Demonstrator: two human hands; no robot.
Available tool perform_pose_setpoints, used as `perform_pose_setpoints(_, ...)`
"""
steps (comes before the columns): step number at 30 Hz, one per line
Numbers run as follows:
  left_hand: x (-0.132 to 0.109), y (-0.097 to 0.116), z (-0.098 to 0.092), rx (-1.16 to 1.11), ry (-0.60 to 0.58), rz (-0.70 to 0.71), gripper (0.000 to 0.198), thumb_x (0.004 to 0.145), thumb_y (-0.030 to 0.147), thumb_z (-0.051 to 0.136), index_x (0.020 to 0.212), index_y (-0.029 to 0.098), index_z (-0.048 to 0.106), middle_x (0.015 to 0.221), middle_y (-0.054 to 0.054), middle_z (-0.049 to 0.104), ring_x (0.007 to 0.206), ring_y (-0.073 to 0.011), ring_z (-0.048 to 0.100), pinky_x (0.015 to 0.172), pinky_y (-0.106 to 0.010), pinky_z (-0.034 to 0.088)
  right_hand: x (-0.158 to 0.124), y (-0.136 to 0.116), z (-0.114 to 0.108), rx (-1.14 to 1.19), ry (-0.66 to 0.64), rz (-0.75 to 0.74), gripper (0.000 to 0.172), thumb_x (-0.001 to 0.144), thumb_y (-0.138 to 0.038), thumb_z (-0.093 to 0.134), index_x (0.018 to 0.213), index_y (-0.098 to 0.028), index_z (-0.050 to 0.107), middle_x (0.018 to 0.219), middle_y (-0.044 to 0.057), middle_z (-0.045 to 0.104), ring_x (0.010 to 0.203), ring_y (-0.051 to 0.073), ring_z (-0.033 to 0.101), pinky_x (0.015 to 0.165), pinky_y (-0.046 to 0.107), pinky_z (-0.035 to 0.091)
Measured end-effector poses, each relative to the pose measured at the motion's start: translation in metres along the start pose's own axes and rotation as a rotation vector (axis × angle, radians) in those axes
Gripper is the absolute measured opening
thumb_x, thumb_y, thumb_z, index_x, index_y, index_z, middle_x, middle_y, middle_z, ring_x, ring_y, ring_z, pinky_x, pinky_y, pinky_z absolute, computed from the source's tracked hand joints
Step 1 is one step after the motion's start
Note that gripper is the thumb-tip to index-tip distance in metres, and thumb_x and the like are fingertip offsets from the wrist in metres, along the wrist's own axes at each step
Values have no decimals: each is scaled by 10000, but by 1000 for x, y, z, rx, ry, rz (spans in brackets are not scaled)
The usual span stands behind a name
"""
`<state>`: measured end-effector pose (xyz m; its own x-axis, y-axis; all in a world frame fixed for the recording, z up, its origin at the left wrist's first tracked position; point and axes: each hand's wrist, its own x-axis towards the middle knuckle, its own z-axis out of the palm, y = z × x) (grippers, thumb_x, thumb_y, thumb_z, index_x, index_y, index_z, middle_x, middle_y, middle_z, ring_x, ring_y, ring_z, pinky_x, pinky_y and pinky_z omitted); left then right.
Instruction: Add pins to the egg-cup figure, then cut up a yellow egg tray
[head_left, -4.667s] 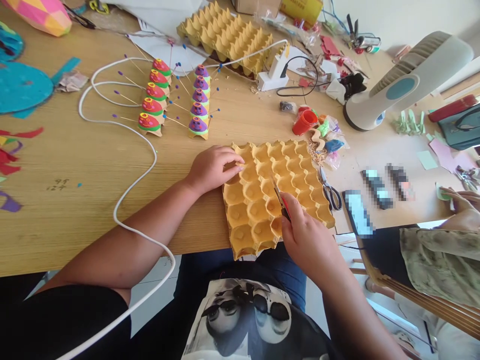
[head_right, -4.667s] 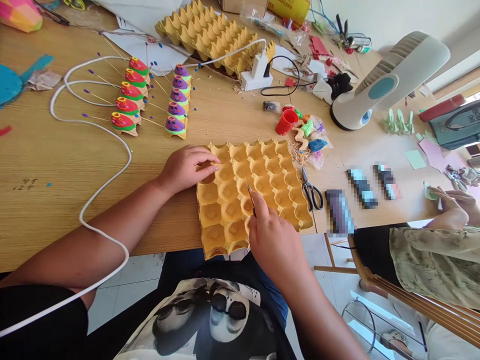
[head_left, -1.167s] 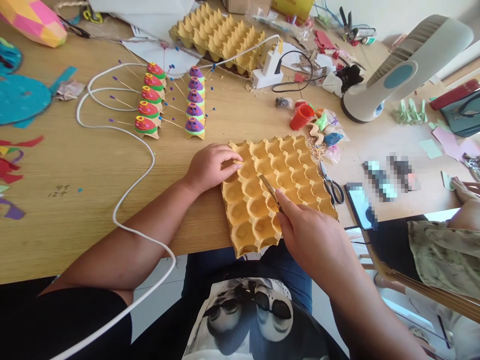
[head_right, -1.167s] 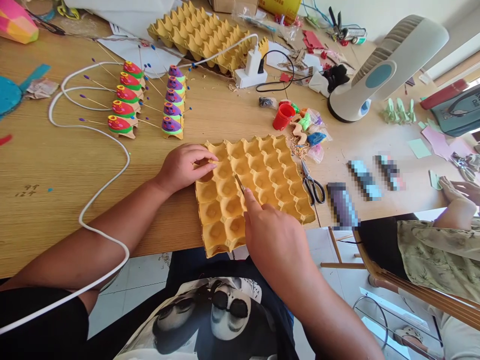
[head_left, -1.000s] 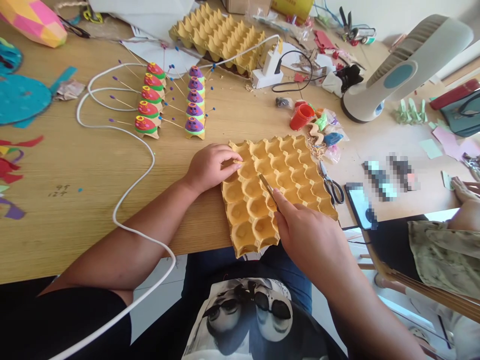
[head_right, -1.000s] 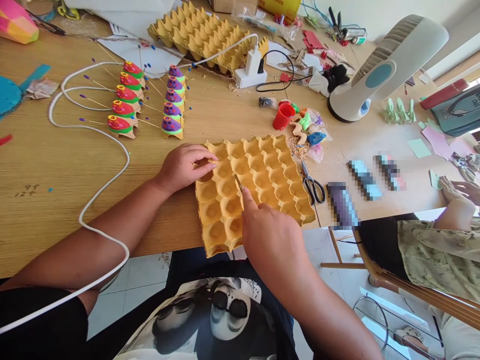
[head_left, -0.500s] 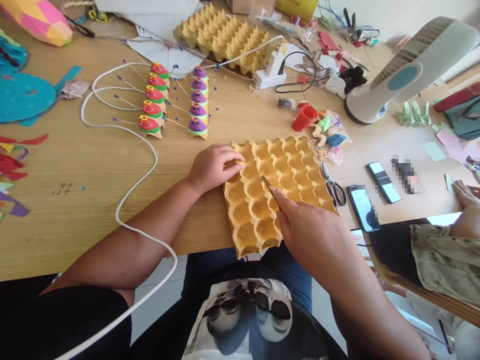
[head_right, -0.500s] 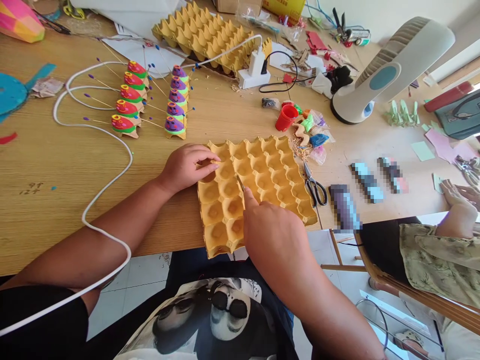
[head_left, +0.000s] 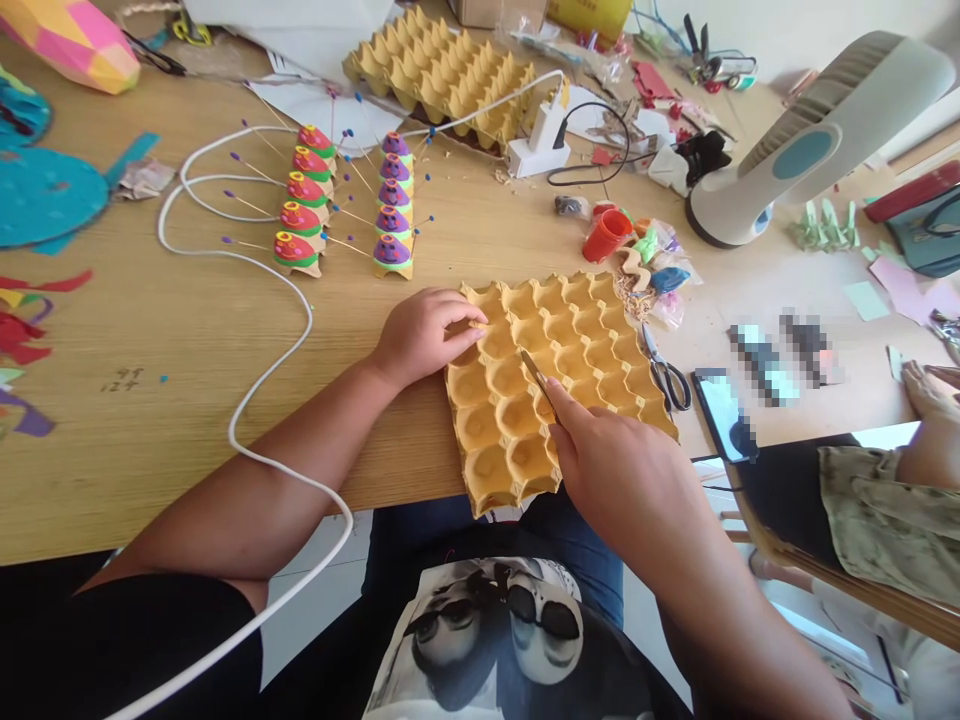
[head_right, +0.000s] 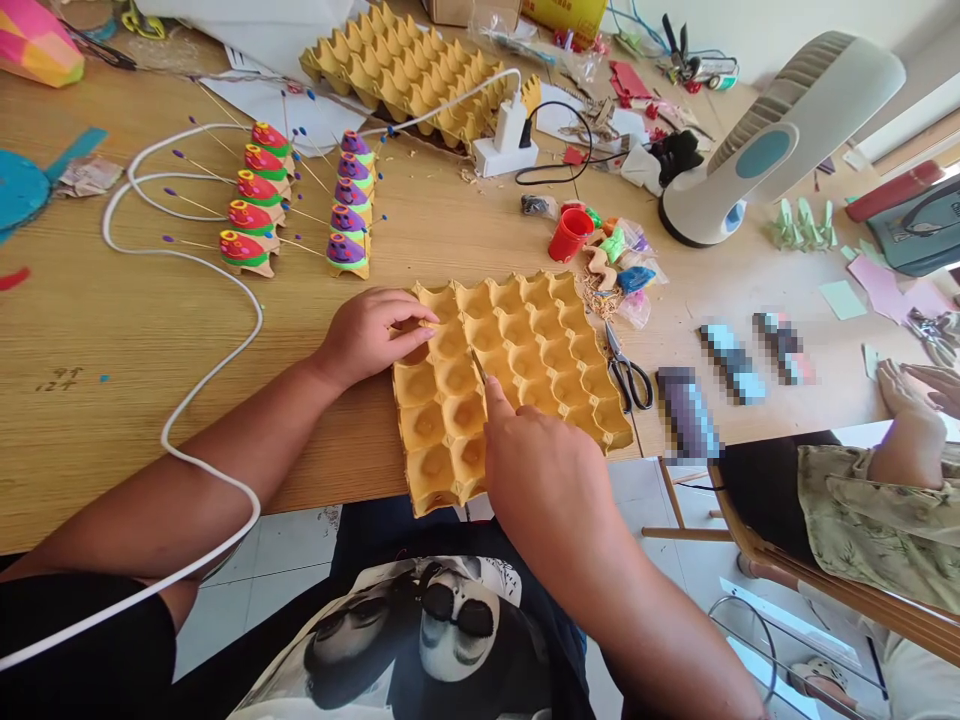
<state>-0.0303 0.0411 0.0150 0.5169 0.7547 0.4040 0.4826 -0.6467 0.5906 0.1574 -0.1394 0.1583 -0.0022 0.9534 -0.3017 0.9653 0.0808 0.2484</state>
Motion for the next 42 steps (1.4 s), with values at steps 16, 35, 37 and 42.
perform_pose_setpoints(16,0,2,-1,5,3,6,214,921,359,646,989,215,788,1014,-56,772,918,-222,682,860,-347,510,1,1,0,18,-2,15,593,1002,-224,560,1585,-254,458,750,2,741,587,147,654,491,291,281)
perform_pose_setpoints(35,0,1,-1,6,-3,11,229,929,379,637,1001,220,786,1023,-58,769,928,-225,681,867,-354,509,-3,-14,8,-45,-22,24,616,1007,-193,535,1610,-195,410,775,26,730,579,151,673,465,292,285)
perform_pose_setpoints(37,0,2,-1,5,-5,3,228,927,379,638,1001,222,786,1024,-58,769,925,-225,680,869,-356,510,-4,-18,11,-51,-18,18,615,1009,-172,512,1613,-163,400,792,40,728,591,157,687,472,294,312)
perform_pose_setpoints(42,1,3,-1,5,-8,-8,222,920,370,637,993,222,786,1016,-57,770,917,-225,680,871,-356,513,-8,-19,14,-48,-25,18,610,1022,-197,499,1621,-166,388,801,43,725,603,160,692,483,290,356)
